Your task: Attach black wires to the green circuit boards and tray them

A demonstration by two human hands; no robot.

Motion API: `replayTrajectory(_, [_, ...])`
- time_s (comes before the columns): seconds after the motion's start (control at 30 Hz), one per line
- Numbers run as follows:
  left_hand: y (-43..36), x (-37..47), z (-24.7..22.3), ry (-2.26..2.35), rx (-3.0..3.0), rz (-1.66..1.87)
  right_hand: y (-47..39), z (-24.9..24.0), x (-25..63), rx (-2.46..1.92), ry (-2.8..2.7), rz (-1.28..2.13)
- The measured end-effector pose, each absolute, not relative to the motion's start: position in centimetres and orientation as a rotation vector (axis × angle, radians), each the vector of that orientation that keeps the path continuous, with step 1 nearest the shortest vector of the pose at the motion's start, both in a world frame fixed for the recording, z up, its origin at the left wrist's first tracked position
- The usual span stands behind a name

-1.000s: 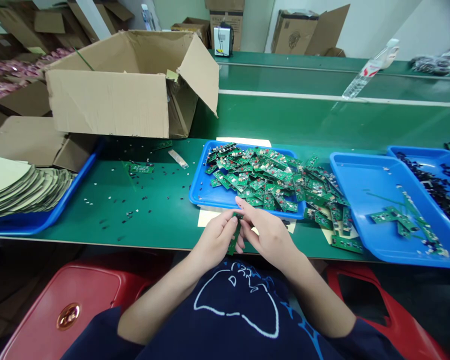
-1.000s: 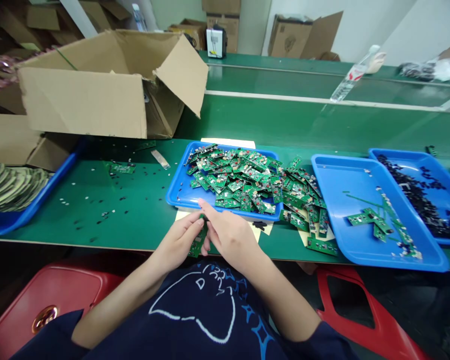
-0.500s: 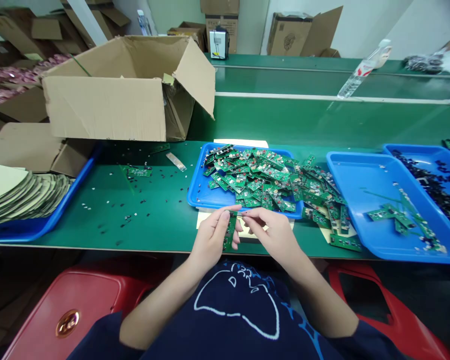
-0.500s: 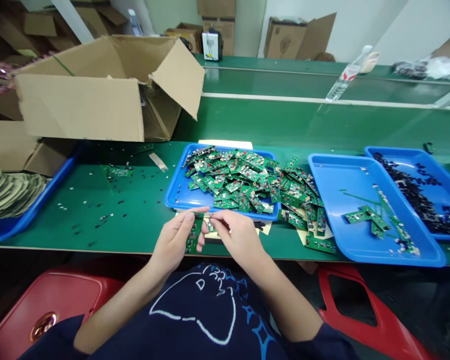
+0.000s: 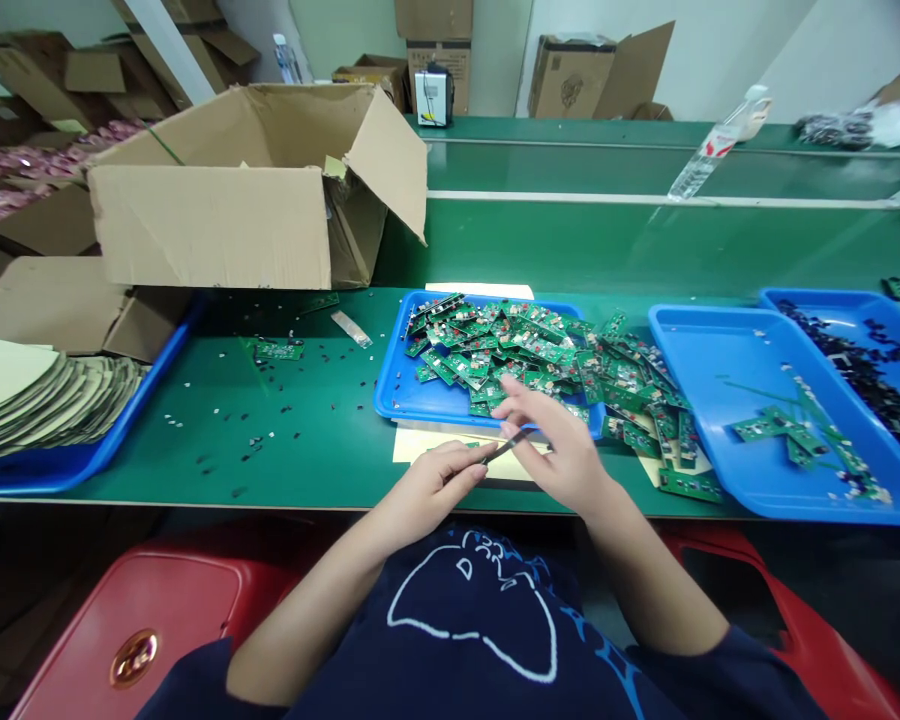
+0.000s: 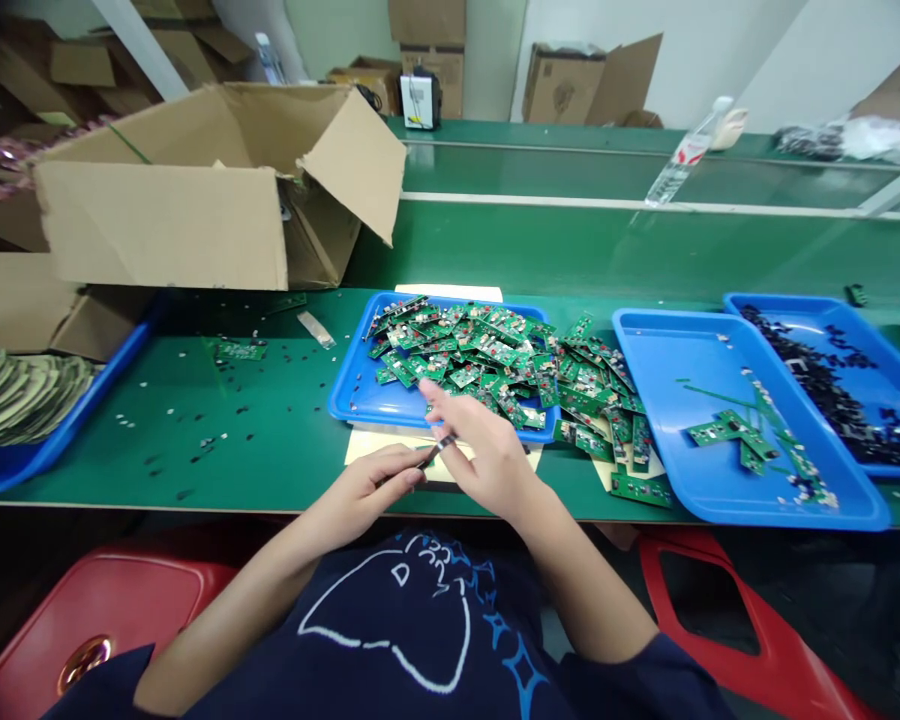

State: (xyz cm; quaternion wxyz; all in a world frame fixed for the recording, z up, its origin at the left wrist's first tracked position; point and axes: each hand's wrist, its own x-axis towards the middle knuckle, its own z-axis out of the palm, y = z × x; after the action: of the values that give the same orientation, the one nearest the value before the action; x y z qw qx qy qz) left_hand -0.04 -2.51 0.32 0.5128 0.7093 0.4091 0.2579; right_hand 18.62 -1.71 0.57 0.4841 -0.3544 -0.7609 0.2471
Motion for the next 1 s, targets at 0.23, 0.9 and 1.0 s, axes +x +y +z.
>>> replayTrajectory(0.23, [-1.2, -2.2, 0.0, 1.059, 2.231, 1.105, -2.5, 3.3, 24.7, -0.3, -1.957, 1.554])
replayTrajectory(0.9, [-0.5, -2.1, 0.1, 0.813, 2.754, 1.315, -1.8, 0.2, 17.4, -0.855, -1.123, 2.032])
replayTrajectory(1.0, [-0.4, -1.9, 0.0, 0.852, 2.745, 1.396, -1.9, -0.5, 17.0, -0.822, -1.017, 2.113])
